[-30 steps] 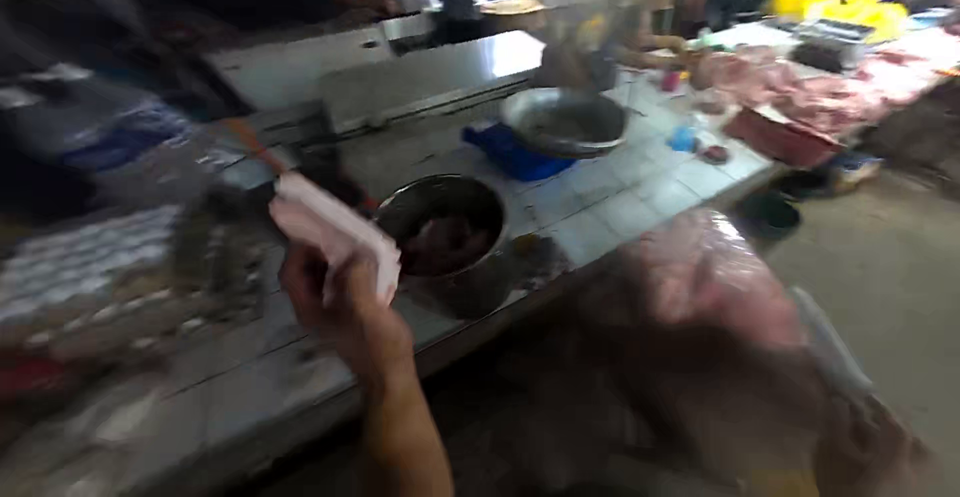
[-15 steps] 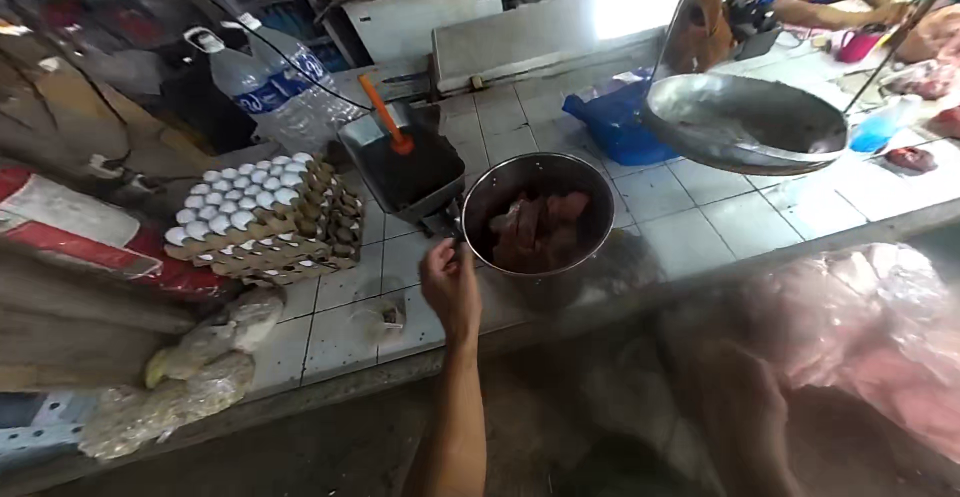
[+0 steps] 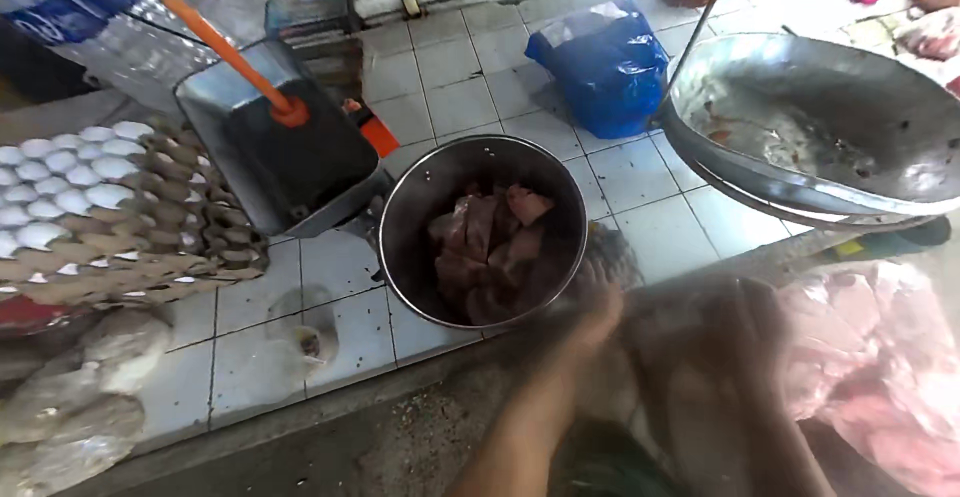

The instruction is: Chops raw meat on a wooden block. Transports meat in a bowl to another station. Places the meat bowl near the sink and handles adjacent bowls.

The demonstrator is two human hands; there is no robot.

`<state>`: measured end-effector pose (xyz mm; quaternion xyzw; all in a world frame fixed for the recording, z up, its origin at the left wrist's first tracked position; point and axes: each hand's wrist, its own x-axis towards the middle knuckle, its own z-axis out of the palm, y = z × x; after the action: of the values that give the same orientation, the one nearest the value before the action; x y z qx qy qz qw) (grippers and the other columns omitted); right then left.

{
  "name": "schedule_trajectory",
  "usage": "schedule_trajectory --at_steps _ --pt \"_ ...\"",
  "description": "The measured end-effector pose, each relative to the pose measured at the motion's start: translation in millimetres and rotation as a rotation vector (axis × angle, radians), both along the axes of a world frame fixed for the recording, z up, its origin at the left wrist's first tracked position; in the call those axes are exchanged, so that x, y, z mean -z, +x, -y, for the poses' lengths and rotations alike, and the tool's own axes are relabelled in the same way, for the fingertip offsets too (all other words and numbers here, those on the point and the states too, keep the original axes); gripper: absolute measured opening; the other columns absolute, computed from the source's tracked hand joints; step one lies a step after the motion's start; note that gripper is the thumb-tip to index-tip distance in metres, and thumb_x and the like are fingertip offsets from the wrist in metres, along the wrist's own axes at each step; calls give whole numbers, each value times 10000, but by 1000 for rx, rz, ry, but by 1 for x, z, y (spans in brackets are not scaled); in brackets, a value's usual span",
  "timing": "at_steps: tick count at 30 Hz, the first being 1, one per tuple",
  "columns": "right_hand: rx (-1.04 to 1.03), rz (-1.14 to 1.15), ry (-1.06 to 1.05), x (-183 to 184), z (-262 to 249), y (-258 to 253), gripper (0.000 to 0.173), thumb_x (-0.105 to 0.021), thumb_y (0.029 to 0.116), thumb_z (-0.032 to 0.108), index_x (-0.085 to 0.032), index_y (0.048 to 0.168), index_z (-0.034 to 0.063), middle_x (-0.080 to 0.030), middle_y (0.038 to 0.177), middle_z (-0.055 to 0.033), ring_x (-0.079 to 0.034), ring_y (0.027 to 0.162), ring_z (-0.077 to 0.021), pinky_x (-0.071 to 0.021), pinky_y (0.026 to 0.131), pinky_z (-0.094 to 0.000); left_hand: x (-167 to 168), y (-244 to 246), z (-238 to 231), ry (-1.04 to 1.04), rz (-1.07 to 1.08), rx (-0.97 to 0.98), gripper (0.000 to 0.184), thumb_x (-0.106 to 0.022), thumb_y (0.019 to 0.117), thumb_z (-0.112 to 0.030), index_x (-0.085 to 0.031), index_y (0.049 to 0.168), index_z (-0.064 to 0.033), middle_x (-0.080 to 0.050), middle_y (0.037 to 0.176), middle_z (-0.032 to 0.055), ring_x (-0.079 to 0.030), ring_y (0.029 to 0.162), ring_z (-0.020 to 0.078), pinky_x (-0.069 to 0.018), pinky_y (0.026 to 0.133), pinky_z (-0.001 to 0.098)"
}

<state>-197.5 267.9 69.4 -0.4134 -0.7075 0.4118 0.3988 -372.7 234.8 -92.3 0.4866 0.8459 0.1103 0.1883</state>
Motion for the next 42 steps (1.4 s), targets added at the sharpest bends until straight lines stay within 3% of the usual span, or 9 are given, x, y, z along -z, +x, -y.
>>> schedule_trajectory --at_steps 3,6,10,15,21,24,29,33,42 --pt "102 84 -46 4 15 18 279 -539 1068 188 -667 1174 -35 -727 954 -72 -711 769 -113 -635 715 -305 1 -14 -3 131 7 53 380 -548 995 -97 -660 1356 -136 -556 1474 220 -403 1478 378 -235 1257 557" --pt "209 80 -80 8 23 28 278 -544 1065 210 -673 1135 -26 -728 879 -47 -707 700 -97 -634 659 -283 -13 -18 -1 321 27 -36 230 -511 1023 -128 -703 1123 -50 -724 1094 143 -681 1113 298 -536 1007 457" --pt "169 97 -109 18 30 29 268 -551 1064 238 -693 1157 31 -744 886 -29 -709 675 -117 -641 622 -312 -6 -20 15 141 -24 -48 423 -381 1092 -361 -684 1169 -76 -747 939 133 -744 912 311 -591 823 505" --pt "42 115 80 -2 40 7 230 -587 1034 192 -701 1143 24 -738 902 -12 -691 671 -68 -622 604 -261 -20 -14 14 95 21 36 487 -382 1078 -439 -718 1053 -87 -753 968 112 -735 968 282 -568 878 491" --pt "-171 189 -169 -13 45 -37 329 -511 1079 315 -699 1135 51 -730 863 -31 -701 674 -128 -631 632 -342 -76 5 87 43 156 251 539 -626 998 -424 -584 1454 -139 -335 1657 169 -285 1540 375 -193 1252 617" --pt "-279 186 -287 -12 36 -69 403 -469 1091 397 -693 1175 72 -745 900 -53 -712 674 -167 -635 614 -381 -156 -7 168 489 93 112 291 -650 1009 -322 -740 1213 -133 -728 1198 50 -688 1127 155 -560 1013 349" --pt "-402 174 -359 -27 13 -146 531 -490 1056 522 -647 1160 26 -693 865 -99 -677 639 -200 -612 602 -418 -261 -103 241 474 -188 -688 494 -663 986 -401 -636 1301 -22 -669 1223 193 -673 1100 310 -571 940 502" --pt "-469 465 -332 -35 -12 -196 643 -600 958 645 -653 1083 17 -672 809 -152 -660 636 -258 -589 637 -484 -246 -195 254 247 133 -918 614 -735 931 -446 -593 1315 12 -688 1165 250 -677 1086 407 -532 946 627" --pt "-509 309 -193 -51 0 -200 211 -637 971 169 -639 1102 4 -565 730 -7 -450 479 -67 -446 442 -270 -205 -224 263 464 364 -786 331 -734 877 -157 -675 1152 18 -701 1020 221 -695 924 355 -573 803 565"
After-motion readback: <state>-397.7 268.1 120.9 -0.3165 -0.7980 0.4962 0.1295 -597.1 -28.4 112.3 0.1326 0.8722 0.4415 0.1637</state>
